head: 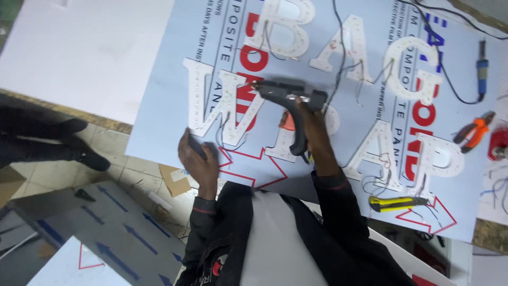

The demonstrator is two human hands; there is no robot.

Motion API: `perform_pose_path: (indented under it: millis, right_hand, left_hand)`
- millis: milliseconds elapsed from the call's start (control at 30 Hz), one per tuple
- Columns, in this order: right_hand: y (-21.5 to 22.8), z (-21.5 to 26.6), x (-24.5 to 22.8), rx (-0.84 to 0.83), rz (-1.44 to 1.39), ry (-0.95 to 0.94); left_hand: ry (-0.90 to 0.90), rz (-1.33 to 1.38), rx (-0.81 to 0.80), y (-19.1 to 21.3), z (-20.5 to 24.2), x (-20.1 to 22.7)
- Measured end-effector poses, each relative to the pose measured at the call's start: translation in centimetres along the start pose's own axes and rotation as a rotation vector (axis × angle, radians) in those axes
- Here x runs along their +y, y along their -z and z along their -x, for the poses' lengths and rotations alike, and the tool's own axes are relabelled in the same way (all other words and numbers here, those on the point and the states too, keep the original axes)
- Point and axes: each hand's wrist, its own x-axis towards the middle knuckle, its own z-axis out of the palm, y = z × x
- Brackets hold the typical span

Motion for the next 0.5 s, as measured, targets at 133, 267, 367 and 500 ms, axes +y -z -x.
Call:
perform_pose_path:
  millis: [133, 267, 367, 500]
  right_hand:
    - [6.7, -1.3, 1.1, 0.182, 0.161, -0.014]
    - [10.2, 1.8, -0.9, 0.294, 0.367, 0.044]
    - [16.6, 2.6, -0.6, 0.305, 0.505, 0.034]
    - [14.5, 7.6, -6.7, 0.345, 0.514, 0.035]
  left_hand:
    - [-0.074, -0.037, 0.054, -0.3, -0.1, -0.3]
    - [-0.041, -0.045, 0.001, 0.4, -0.3, 0.4]
    - [-0.014, -0.049, -0.009, 0.7, -0.6, 1.3]
    - [-0.03, -0.089, -0.042, 0.7, -0.8, 1.9]
